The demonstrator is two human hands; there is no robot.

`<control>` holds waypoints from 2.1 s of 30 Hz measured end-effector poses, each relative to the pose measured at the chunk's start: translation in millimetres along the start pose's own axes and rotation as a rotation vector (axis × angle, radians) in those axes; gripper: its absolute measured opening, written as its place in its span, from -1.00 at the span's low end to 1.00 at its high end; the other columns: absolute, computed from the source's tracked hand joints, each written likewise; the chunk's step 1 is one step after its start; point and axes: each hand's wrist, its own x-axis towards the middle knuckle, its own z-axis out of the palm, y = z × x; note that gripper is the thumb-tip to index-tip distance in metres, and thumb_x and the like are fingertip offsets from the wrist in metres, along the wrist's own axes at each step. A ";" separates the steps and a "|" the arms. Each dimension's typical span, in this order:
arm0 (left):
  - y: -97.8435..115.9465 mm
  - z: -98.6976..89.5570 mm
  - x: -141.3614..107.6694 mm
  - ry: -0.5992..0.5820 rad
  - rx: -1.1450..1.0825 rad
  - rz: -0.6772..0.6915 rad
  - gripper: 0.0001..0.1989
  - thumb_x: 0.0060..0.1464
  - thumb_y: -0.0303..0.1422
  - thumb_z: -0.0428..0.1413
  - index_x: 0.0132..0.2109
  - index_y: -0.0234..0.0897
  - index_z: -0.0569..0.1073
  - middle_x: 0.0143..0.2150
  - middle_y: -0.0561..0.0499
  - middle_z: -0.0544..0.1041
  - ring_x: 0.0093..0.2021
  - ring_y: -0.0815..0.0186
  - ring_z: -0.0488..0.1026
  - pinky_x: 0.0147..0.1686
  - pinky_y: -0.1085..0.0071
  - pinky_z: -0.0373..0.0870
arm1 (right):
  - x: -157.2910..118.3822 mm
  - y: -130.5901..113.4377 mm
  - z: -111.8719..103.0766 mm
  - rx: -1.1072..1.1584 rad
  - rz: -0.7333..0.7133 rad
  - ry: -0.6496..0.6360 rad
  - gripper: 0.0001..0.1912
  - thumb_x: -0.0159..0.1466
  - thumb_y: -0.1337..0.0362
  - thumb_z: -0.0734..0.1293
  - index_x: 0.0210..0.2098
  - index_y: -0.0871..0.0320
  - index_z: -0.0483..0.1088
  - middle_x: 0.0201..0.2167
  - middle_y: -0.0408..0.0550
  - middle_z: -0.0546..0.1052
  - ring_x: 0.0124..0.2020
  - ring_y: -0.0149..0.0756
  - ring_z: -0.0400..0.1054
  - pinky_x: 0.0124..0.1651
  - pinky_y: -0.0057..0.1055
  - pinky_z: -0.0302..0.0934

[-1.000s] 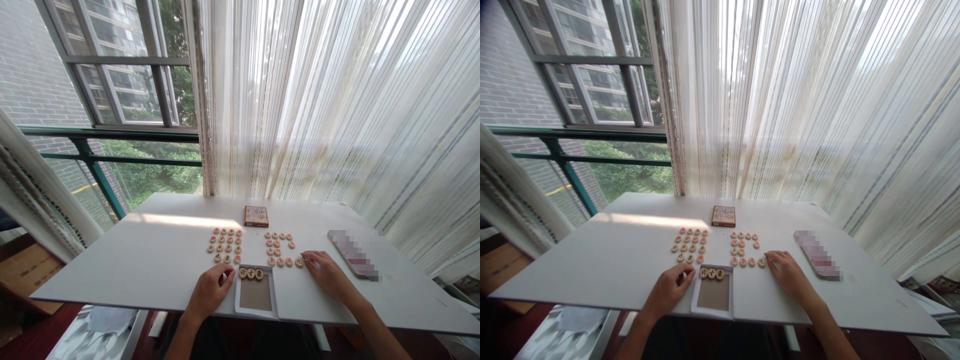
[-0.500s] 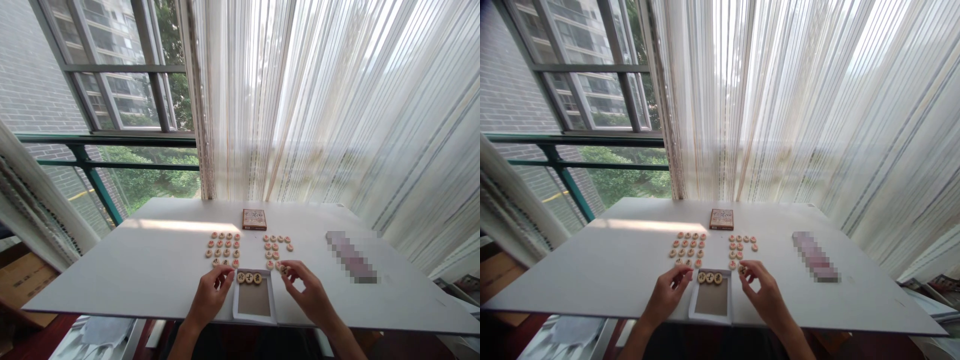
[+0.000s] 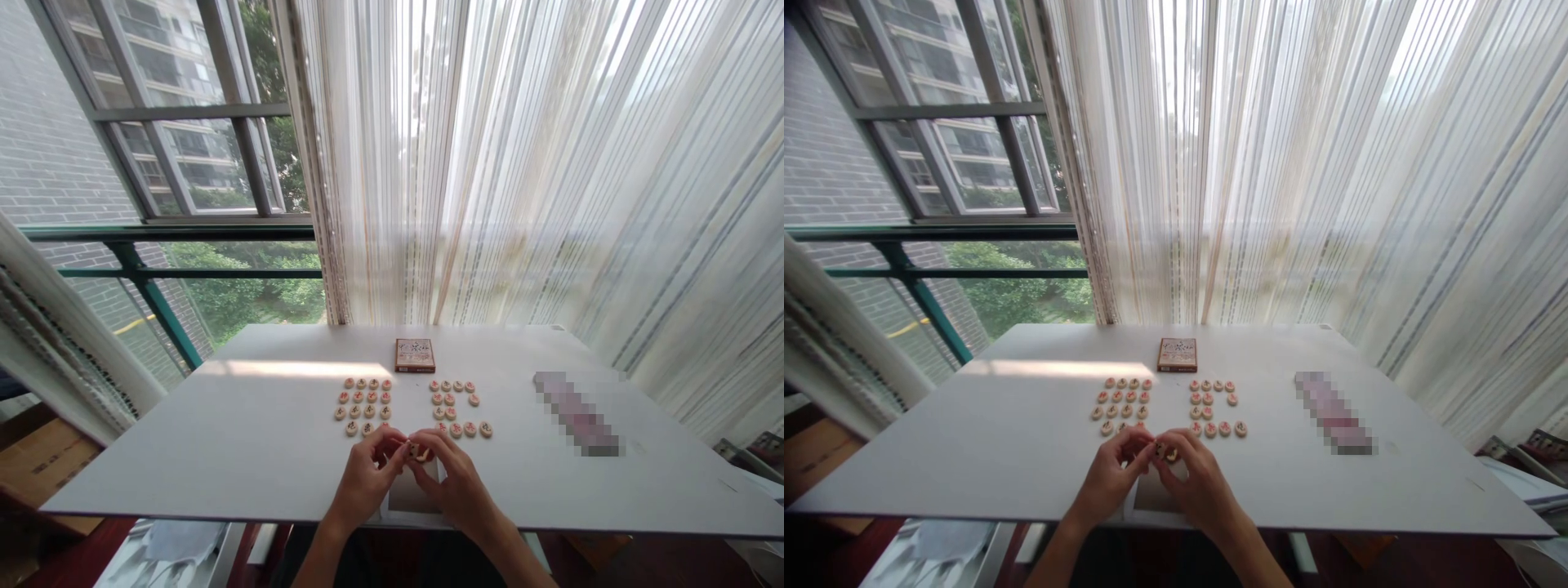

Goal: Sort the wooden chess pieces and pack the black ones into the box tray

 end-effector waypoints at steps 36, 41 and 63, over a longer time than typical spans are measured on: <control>-18.5 -29.7 8.6 0.093 -0.277 -0.042 -0.63 -0.01 -0.33 0.38 -0.06 -0.28 0.50 -0.23 -0.01 0.58 -0.25 0.28 0.56 -0.26 0.41 0.55 | -14.8 28.8 -2.7 -0.091 0.213 0.242 -0.83 0.39 0.21 0.28 -0.14 0.07 0.51 -0.29 -0.09 0.59 -0.38 -0.29 0.43 -0.24 -0.41 0.35; -18.8 -27.8 11.7 0.072 -0.247 -0.071 -0.61 -0.03 -0.31 0.39 -0.07 -0.29 0.50 -0.19 -0.02 0.57 -0.26 0.28 0.56 -0.27 0.40 0.57 | -14.0 27.1 -2.7 -0.076 0.221 0.231 -0.83 0.39 0.21 0.27 -0.14 0.08 0.50 -0.29 -0.09 0.58 -0.37 -0.28 0.42 -0.24 -0.41 0.34; 10.2 -20.9 7.0 0.024 -0.160 -0.011 -0.76 -0.01 -0.32 0.37 -0.24 -0.29 0.52 -0.27 0.00 0.60 -0.28 0.26 0.59 -0.21 0.40 0.55 | -13.1 19.2 -6.0 -0.081 0.248 0.211 -0.76 0.40 0.16 0.26 -0.14 0.13 0.52 -0.37 -0.04 0.59 -0.41 -0.26 0.43 -0.34 -0.41 0.37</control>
